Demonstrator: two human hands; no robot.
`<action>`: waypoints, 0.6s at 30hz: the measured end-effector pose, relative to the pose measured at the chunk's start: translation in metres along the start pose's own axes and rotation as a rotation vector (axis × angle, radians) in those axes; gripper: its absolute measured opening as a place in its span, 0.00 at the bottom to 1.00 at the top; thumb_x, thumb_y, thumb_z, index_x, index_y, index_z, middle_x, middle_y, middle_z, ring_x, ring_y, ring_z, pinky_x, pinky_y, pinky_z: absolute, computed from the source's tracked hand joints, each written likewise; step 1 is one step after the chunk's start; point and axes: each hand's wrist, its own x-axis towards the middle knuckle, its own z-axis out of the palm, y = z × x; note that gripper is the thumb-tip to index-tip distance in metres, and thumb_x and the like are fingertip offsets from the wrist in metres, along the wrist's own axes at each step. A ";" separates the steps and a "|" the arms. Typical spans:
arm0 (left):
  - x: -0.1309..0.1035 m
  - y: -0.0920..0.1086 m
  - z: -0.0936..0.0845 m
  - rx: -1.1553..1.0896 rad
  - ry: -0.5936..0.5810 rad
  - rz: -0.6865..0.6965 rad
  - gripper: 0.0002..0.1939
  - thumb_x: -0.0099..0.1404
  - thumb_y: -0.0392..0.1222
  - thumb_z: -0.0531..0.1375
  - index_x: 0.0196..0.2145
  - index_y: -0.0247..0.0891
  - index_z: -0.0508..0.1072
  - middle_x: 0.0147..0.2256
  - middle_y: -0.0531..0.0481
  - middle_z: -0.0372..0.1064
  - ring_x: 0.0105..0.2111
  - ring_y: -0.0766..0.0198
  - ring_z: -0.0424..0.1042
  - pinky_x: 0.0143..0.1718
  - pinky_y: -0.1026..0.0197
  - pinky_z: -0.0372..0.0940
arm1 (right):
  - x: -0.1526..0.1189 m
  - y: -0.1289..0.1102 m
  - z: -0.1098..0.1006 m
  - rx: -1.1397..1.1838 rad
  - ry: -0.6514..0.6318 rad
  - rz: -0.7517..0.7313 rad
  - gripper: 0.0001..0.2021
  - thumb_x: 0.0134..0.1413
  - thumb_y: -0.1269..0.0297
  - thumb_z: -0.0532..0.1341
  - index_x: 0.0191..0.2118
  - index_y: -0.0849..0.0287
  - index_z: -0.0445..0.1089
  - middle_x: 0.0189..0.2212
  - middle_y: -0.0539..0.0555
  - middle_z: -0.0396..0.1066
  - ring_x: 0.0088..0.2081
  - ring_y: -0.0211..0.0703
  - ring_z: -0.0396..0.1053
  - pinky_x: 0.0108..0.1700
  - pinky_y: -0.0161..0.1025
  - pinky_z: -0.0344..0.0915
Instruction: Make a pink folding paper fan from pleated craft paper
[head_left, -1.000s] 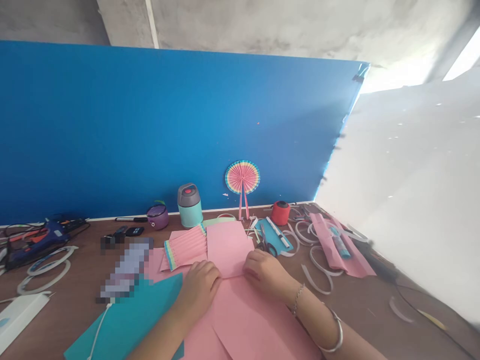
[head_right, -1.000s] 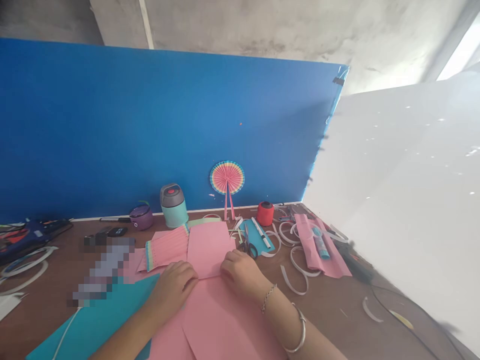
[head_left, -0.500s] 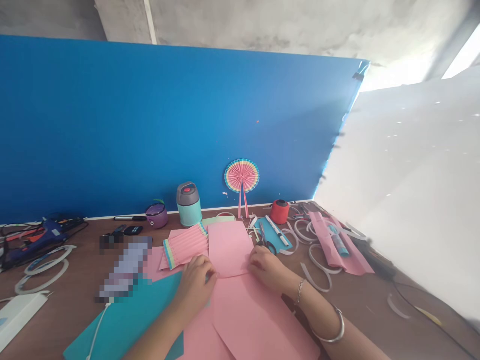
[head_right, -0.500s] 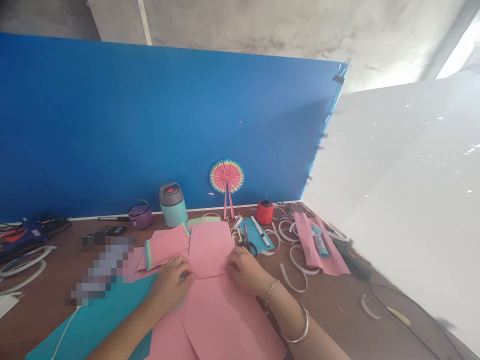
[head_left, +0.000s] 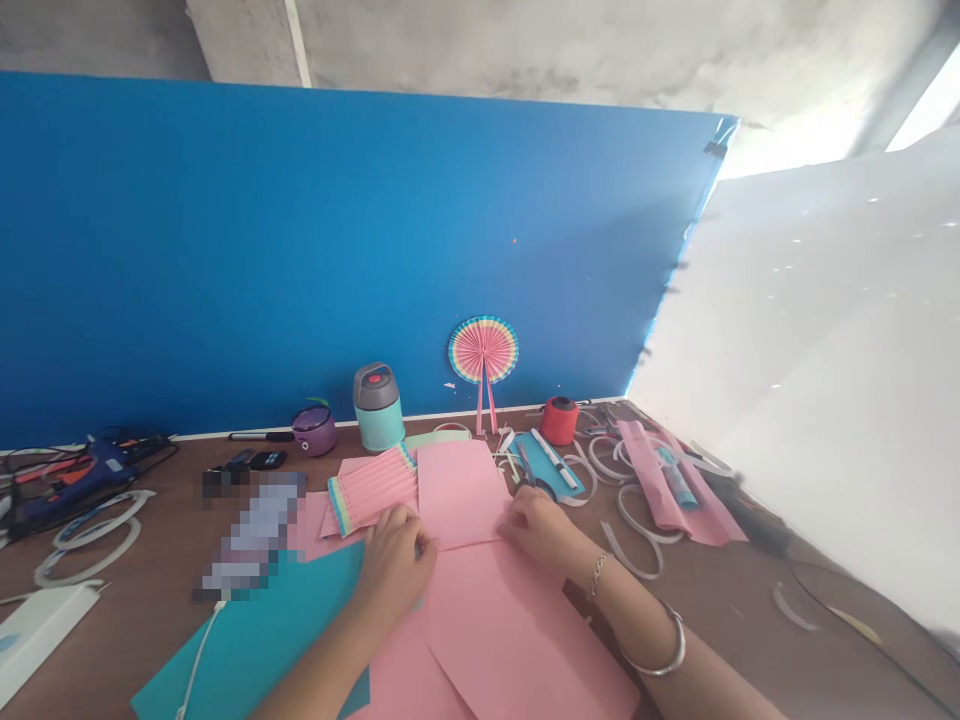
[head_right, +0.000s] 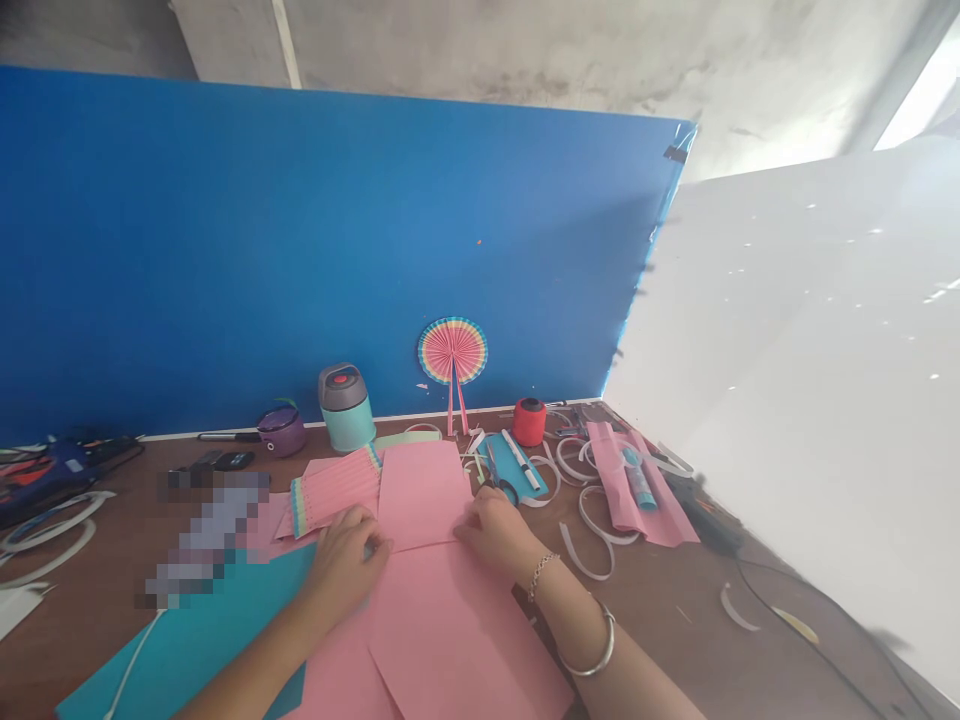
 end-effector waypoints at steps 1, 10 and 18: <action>0.001 0.000 0.001 0.007 -0.001 -0.004 0.08 0.59 0.36 0.53 0.22 0.38 0.64 0.31 0.50 0.64 0.38 0.58 0.63 0.38 0.57 0.54 | 0.000 -0.001 0.000 -0.001 0.001 0.011 0.12 0.47 0.65 0.58 0.18 0.59 0.57 0.29 0.53 0.64 0.36 0.43 0.62 0.36 0.36 0.58; -0.001 0.001 -0.004 0.044 0.003 0.040 0.06 0.58 0.34 0.54 0.32 0.39 0.70 0.35 0.49 0.66 0.40 0.57 0.63 0.40 0.56 0.56 | 0.000 -0.006 -0.006 -0.113 -0.020 0.033 0.07 0.48 0.65 0.60 0.24 0.61 0.64 0.31 0.55 0.65 0.36 0.44 0.63 0.35 0.36 0.57; -0.002 0.010 -0.007 0.086 -0.117 0.384 0.32 0.56 0.21 0.47 0.48 0.55 0.72 0.49 0.48 0.63 0.50 0.56 0.57 0.46 0.52 0.56 | -0.008 -0.014 0.004 -0.316 -0.065 -0.520 0.20 0.50 0.80 0.53 0.44 0.51 0.71 0.38 0.54 0.65 0.39 0.43 0.59 0.39 0.38 0.53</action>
